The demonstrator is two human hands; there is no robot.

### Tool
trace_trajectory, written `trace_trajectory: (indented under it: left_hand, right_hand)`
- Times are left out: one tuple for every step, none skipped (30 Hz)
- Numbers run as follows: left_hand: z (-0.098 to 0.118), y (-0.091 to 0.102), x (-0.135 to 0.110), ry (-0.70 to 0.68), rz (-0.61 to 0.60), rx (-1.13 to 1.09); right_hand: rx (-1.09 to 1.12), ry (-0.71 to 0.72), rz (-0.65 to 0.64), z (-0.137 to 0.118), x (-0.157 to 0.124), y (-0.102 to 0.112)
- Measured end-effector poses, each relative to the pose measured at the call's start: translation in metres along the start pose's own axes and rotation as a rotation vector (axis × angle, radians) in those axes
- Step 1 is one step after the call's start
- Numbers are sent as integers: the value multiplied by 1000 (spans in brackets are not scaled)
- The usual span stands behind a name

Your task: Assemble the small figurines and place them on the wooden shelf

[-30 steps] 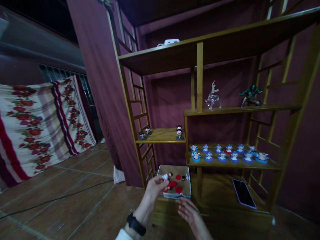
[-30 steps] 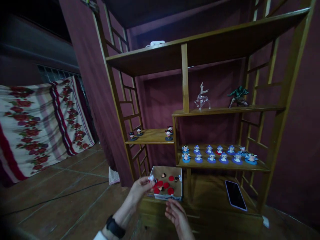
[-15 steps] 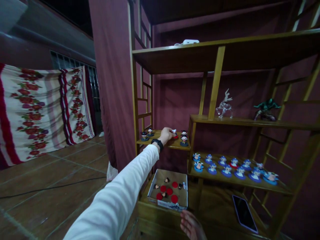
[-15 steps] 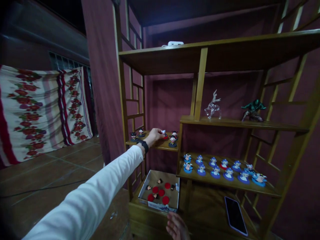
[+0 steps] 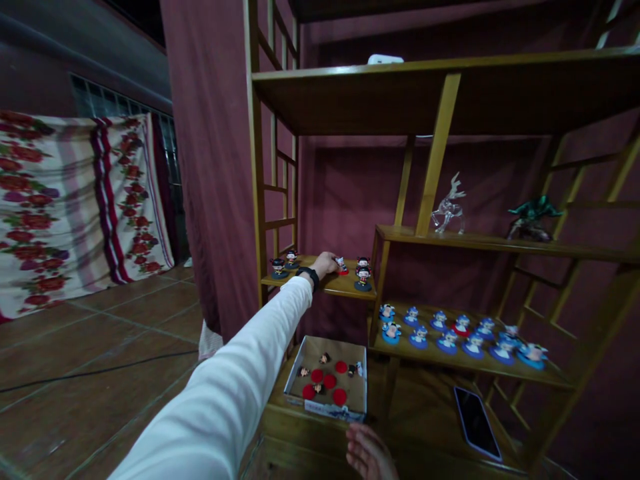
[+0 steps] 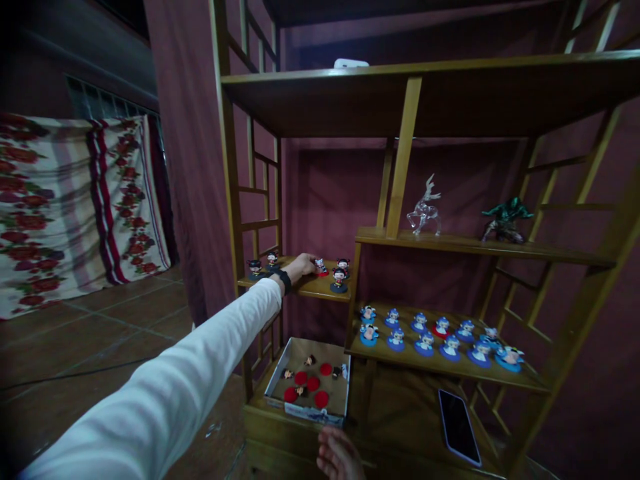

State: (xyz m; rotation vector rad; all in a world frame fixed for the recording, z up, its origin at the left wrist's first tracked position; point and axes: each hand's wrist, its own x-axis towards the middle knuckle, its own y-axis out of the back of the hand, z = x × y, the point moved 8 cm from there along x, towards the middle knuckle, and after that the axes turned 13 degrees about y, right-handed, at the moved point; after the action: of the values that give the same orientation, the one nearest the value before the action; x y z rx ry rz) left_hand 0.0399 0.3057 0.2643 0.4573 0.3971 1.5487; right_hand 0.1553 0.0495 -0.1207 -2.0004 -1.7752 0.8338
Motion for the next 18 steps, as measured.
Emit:
trace_trajectory:
  left_hand:
    - [0, 1, 0, -12, -11, -31]
    - [1, 1, -1, -24, -28, -75]
    - [1, 0, -1, -35, -52, -129]
    - [1, -1, 0, -40, -82, -186]
    - [1, -2, 0, -41, -113, -239]
    - [0, -4, 1, -35, -135, -277]
    - [0, -6, 3, -23, -147, -295]
    - [-1, -8, 4, -12, -155, -302]
    - [-1, -9, 5, -5, -160, -303]
    - [-1, -11, 6, -2, -163, -303]
    - [-1, -11, 6, -3, -163, -302]
    - [-1, -12, 7, -4, -161, -301]
    - [-1, -11, 6, -6, -155, -300]
    - [-1, -10, 6, -6, -145, -296]
    - [-1, -9, 4, -4, -134, -292]
    - [-1, -8, 2, -4, -130, -289]
    - [0, -7, 0, -8, -135, -291]
    - [0, -7, -3, -13, -150, -296]
  right_hand:
    - [-3, 5, 0, 0, -1, 0]
    - [-7, 14, 5, -1, -1, 0]
    - [-12, 19, 7, -1, -1, 1]
    - [-17, 19, 9, 0, -1, 2]
    - [-22, 17, 9, 1, -1, 2]
    - [-25, 15, 10, 1, -1, 3]
    - [-28, 12, 11, 2, -1, 3]
    - [-31, 5, 9, 3, -1, 3]
    - [-34, 2, 7, 3, -1, 4]
    - [-36, 0, 8, 3, -1, 4]
    - [-38, 0, 6, 4, -1, 3]
    - [-40, -1, 5, 5, -1, 3]
    - [-42, 2, 4, 5, -1, 3]
    - [-45, 10, 8, 5, -1, 3]
    - [-50, 20, 10, 5, 0, 3]
    - [-56, 30, 12, 5, 0, 3]
    - [-63, 38, 12, 5, 0, 2]
    - [-72, 43, 12, 4, -1, 1]
